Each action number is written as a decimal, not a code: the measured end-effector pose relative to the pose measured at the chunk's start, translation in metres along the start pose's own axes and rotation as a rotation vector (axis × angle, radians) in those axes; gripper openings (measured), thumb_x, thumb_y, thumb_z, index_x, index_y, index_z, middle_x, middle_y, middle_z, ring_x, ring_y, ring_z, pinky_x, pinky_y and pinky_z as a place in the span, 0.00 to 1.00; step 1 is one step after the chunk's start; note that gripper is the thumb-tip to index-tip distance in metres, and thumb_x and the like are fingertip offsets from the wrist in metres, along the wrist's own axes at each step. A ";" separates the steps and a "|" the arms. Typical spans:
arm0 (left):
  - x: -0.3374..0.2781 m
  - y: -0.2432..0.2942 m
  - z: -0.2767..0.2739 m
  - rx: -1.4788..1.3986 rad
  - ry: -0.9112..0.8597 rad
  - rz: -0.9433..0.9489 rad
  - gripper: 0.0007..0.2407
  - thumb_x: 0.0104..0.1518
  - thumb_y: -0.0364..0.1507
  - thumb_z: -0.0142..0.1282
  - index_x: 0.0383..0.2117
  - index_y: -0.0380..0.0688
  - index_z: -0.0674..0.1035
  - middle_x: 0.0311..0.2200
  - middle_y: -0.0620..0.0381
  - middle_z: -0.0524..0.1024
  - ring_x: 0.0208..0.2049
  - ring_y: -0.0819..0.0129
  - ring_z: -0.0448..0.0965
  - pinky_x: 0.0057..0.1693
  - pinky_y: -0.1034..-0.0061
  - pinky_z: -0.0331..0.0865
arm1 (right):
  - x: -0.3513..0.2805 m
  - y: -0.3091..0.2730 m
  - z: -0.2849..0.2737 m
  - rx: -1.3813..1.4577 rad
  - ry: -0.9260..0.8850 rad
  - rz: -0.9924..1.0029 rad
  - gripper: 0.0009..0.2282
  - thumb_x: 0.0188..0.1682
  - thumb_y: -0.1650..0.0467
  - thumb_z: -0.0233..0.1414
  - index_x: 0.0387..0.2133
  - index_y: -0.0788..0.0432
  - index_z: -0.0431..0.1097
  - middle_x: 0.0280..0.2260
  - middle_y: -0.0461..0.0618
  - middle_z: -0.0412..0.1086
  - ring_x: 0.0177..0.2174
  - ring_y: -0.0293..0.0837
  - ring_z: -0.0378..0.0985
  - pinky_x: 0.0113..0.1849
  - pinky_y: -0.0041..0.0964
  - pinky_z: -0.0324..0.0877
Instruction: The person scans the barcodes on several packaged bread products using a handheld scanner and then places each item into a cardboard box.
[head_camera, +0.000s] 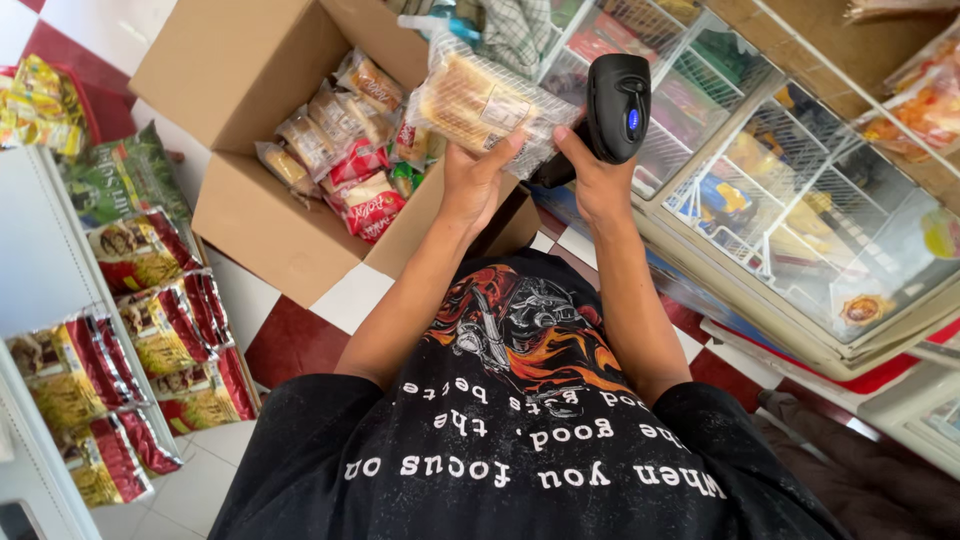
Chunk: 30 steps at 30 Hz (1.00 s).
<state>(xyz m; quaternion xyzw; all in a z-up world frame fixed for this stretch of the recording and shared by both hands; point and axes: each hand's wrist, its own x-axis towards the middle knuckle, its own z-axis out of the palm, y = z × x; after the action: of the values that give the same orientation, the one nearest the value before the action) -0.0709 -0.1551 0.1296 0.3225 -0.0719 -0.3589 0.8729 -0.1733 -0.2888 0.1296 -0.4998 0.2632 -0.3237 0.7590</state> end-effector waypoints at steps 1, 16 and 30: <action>0.000 -0.001 0.001 0.010 -0.004 0.024 0.20 0.57 0.17 0.65 0.56 0.36 0.71 0.51 0.53 0.77 0.53 0.67 0.77 0.63 0.69 0.69 | 0.000 -0.001 -0.001 -0.004 -0.002 -0.030 0.17 0.48 0.82 0.62 0.49 0.64 0.68 0.41 0.46 0.69 0.40 0.39 0.74 0.44 0.35 0.73; 0.009 -0.031 0.011 -0.024 0.003 -0.025 0.16 0.60 0.21 0.64 0.53 0.37 0.75 0.50 0.53 0.77 0.53 0.67 0.77 0.60 0.66 0.71 | -0.005 -0.005 -0.015 0.035 0.013 -0.051 0.14 0.49 0.83 0.62 0.45 0.62 0.68 0.40 0.47 0.68 0.39 0.39 0.73 0.43 0.36 0.72; 0.014 -0.038 -0.025 -0.125 0.173 -0.283 0.15 0.59 0.33 0.65 0.49 0.49 0.76 0.43 0.61 0.78 0.40 0.75 0.77 0.37 0.81 0.70 | -0.014 -0.013 -0.014 -0.279 0.022 -0.055 0.07 0.55 0.75 0.59 0.42 0.64 0.71 0.31 0.46 0.72 0.30 0.37 0.75 0.36 0.33 0.72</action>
<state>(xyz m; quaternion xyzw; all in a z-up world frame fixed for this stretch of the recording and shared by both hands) -0.0738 -0.1722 0.0849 0.3042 0.0722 -0.4527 0.8350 -0.1958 -0.2905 0.1377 -0.6038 0.3002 -0.3102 0.6702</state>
